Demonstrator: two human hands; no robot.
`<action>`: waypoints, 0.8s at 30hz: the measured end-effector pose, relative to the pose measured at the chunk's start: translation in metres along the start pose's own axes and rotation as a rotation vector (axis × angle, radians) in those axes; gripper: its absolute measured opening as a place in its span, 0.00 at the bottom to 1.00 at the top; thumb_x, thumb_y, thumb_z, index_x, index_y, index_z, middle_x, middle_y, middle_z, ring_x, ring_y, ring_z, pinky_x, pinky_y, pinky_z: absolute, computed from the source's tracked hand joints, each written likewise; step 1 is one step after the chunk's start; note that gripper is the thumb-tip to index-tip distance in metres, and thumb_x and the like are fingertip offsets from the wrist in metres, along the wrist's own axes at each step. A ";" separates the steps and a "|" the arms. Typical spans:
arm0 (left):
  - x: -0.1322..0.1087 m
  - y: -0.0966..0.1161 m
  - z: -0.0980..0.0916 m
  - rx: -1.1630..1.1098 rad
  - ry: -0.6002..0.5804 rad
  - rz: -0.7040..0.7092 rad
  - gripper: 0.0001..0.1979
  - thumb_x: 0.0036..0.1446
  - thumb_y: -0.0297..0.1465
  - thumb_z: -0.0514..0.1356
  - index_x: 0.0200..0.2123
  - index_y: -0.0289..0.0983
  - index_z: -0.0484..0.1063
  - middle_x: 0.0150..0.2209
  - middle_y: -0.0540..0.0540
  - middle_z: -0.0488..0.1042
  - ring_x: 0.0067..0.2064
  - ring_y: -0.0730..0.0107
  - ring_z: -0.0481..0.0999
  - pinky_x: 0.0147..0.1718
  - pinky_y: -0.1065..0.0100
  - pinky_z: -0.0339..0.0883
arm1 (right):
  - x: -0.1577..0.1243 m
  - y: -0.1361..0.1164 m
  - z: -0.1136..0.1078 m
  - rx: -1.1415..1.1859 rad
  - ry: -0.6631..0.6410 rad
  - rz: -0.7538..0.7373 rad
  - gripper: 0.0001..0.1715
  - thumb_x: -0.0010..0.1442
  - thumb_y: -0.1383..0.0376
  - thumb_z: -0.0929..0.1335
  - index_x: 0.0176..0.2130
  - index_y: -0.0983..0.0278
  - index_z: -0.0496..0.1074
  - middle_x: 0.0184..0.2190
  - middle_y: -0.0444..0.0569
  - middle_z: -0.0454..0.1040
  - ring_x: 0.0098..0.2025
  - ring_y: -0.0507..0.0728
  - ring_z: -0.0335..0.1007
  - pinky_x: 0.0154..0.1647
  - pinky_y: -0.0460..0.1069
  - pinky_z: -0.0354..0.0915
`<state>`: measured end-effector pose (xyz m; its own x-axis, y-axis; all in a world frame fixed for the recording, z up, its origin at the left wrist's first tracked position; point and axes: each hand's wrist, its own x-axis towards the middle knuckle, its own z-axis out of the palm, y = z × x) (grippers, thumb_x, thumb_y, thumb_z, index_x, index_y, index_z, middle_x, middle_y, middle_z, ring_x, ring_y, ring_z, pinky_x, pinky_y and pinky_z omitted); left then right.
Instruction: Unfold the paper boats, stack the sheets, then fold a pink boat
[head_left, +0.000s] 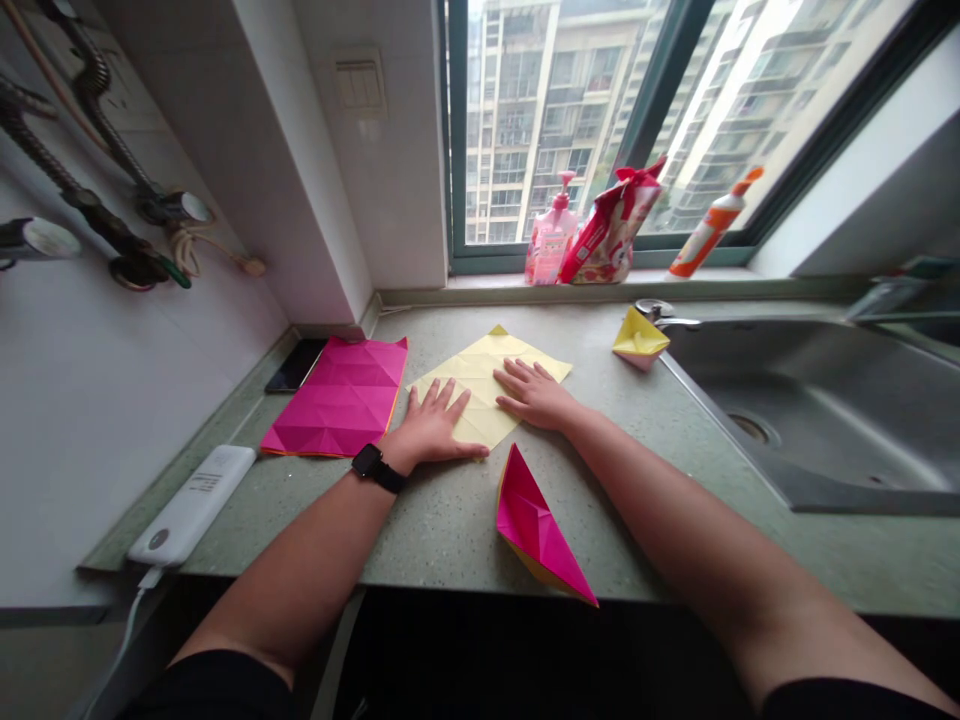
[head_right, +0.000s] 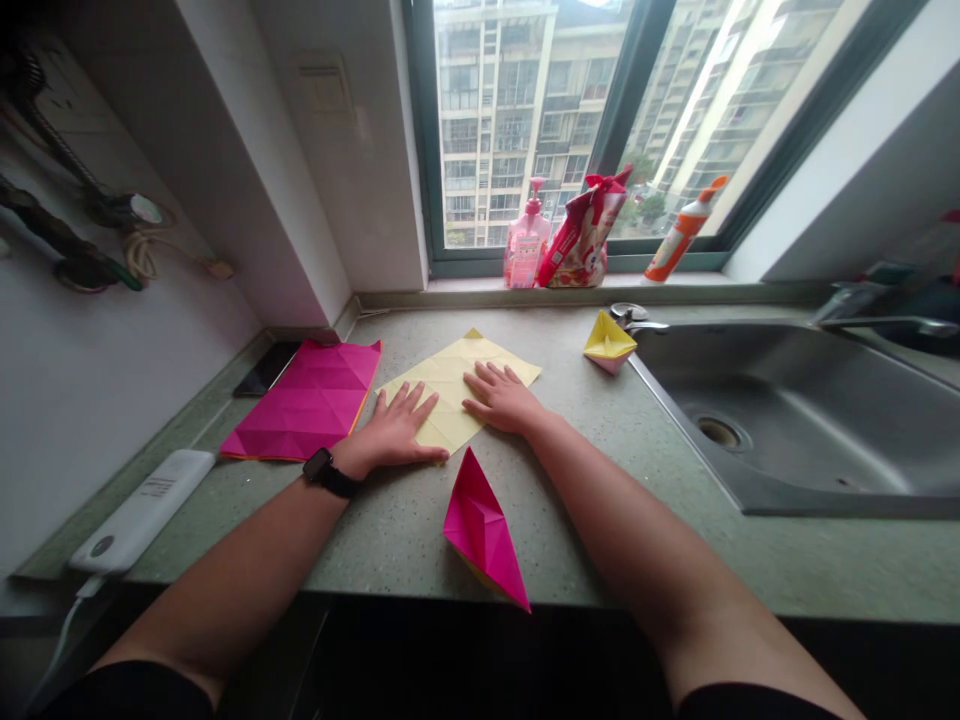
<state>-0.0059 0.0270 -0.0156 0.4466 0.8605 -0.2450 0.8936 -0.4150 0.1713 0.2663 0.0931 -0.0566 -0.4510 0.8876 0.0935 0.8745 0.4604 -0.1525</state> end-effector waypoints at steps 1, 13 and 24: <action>0.000 0.000 -0.001 0.004 -0.009 -0.003 0.64 0.57 0.72 0.57 0.83 0.42 0.41 0.83 0.35 0.30 0.83 0.35 0.28 0.76 0.31 0.24 | 0.000 -0.004 0.001 -0.018 -0.044 0.041 0.46 0.74 0.40 0.59 0.79 0.59 0.59 0.82 0.56 0.51 0.83 0.70 0.44 0.82 0.67 0.44; 0.051 -0.026 -0.068 -0.028 0.142 -0.281 0.34 0.67 0.45 0.64 0.71 0.36 0.69 0.70 0.34 0.73 0.71 0.45 0.73 0.65 0.61 0.67 | 0.001 0.003 0.002 0.087 0.117 0.236 0.48 0.72 0.40 0.62 0.78 0.65 0.60 0.80 0.62 0.56 0.82 0.72 0.46 0.81 0.67 0.45; 0.109 -0.033 -0.087 -0.156 -0.003 -0.468 0.32 0.58 0.58 0.69 0.49 0.34 0.83 0.41 0.34 0.85 0.39 0.50 0.84 0.35 0.61 0.71 | 0.005 0.013 0.006 0.082 0.136 0.162 0.39 0.72 0.47 0.66 0.72 0.64 0.67 0.75 0.64 0.65 0.77 0.74 0.59 0.78 0.67 0.56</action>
<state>0.0090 0.1599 0.0352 -0.0010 0.9431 -0.3324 0.9809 0.0657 0.1833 0.2739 0.1035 -0.0641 -0.2731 0.9427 0.1919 0.9136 0.3166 -0.2552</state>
